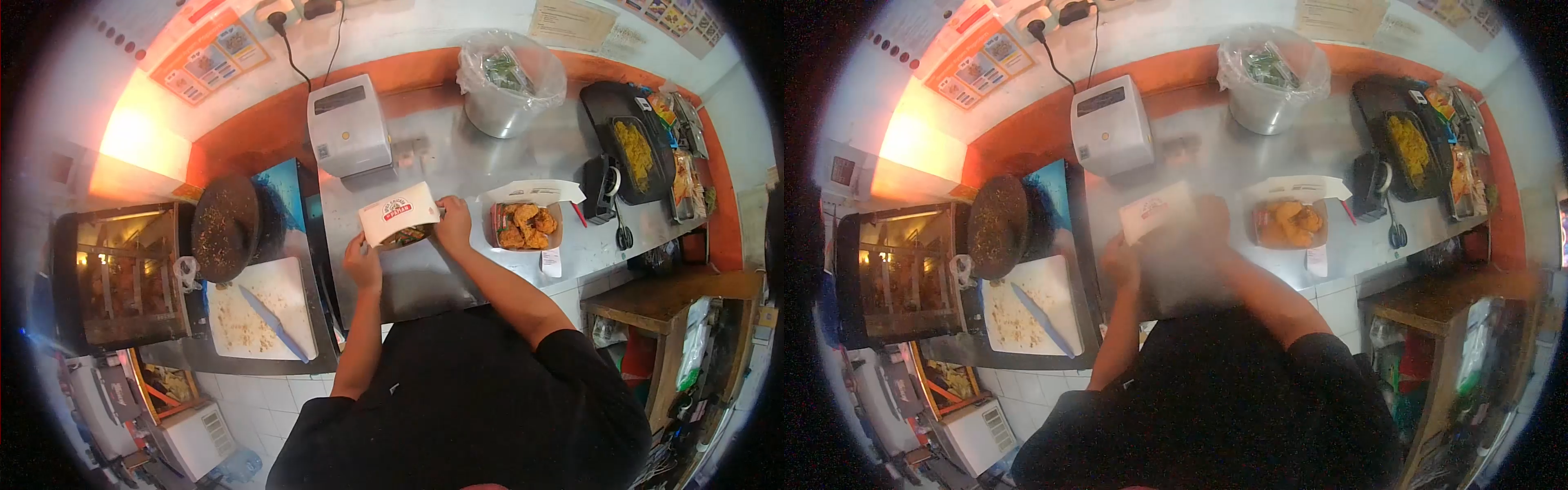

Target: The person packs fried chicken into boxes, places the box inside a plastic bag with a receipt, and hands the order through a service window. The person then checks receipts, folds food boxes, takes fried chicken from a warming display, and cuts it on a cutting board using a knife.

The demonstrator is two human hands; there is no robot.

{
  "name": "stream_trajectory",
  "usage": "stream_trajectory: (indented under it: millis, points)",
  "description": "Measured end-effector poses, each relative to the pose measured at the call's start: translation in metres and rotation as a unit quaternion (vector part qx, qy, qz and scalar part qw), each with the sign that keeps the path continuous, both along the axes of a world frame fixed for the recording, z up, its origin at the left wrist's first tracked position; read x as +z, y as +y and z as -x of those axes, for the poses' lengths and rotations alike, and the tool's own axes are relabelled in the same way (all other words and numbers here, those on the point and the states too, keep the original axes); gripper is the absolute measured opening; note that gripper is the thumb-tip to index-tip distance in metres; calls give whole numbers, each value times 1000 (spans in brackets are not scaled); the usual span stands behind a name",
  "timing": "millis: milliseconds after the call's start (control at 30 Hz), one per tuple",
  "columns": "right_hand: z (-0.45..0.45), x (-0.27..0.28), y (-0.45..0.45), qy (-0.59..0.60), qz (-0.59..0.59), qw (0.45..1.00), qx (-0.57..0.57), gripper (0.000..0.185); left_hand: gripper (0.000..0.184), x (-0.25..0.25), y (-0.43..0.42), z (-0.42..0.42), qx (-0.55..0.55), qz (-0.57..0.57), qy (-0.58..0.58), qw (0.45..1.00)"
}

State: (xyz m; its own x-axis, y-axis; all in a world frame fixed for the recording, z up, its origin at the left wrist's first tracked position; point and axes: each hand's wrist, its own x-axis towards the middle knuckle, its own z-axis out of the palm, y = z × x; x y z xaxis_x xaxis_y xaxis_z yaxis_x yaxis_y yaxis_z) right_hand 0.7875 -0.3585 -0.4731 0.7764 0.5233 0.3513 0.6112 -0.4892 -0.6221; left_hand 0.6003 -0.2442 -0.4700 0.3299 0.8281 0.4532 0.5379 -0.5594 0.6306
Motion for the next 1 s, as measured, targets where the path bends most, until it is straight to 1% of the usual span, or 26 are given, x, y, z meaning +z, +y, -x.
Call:
stream_trajectory:
  millis: [33, 67, 133, 167, 200, 267, 300, 367, 400, 433, 467, 500, 567, 600, 633, 667, 767, 833, 900, 933, 1000]
  points:
    - [-10, -1, 4, -42, -14, 999, 19, 20, 17, 7, 3, -3, 11, 21, 2, 1000]
    - [-20, -1, 6, -45, -12, 999, 21, 20, 17, 15, 9, -5, 13, 23, -1, 1000]
    - [-41, 13, 14, 27, 1, 998, 64, 14, 19, 27, 28, -6, 8, 16, -30, 999]
    - [-46, 19, 19, 41, 27, 998, 50, 11, 20, 25, 38, -4, -13, -17, 2, 1000]
    - [-47, 20, 19, 38, 26, 998, 48, 11, 20, 26, 40, -4, -14, -17, 0, 1000]
    - [-46, 21, 17, 32, 107, 991, 73, 11, 16, 27, 42, -4, -52, -4, 66, 996]
    - [-42, 20, 15, 29, 106, 991, 71, 11, 16, 19, 42, -6, -54, -6, 63, 997]
    - [-25, 9, 12, 25, -25, 996, 84, 12, 11, -9, 37, -9, -88, 46, 16, 995]
    - [-25, 1, 16, 27, -24, 996, 83, 12, 11, -12, 35, -16, -88, 47, 18, 995]
    - [-24, -8, 21, 128, -94, 984, 84, 14, 11, -15, 31, -24, -90, 130, -99, 983]
    - [-23, -18, 21, 230, -162, 956, 82, 16, 12, -18, 27, -25, -86, 211, -211, 950]
    - [-24, -23, 20, 236, -158, 956, 80, 16, 12, -15, 26, -22, -85, 216, -207, 951]
    - [-41, -26, 22, 265, -33, 959, 98, 20, 15, 12, 27, -24, -43, 296, -126, 946]
    - [-51, -22, 23, 265, -32, 959, 96, 20, 15, 40, 26, -25, -44, 297, -125, 946]
    - [-59, -13, 23, 246, 10, 961, 127, 20, 15, 76, 25, -24, -29, 341, -55, 938]
    - [-62, -6, 20, 229, 54, 959, 157, 20, 14, 93, 24, -22, -13, 384, 18, 923]
    - [-61, 7, 18, 234, 75, 954, 170, 22, 14, 71, 23, -16, -28, 349, 13, 936]
    - [-57, 0, 15, 238, 70, 956, 159, 21, 13, 54, 23, -13, -38, 331, 17, 943]
    - [-50, -10, 11, 244, 68, 956, 149, 20, 13, 34, 22, -11, -90, 279, -49, 955]
    - [-47, -15, 7, 263, 54, 953, 142, 19, 13, 26, 22, -8, -90, 281, -48, 954]
    - [-41, -17, 0, 282, 41, 949, 134, 19, 18, 19, 21, -6, -133, 269, -83, 950]
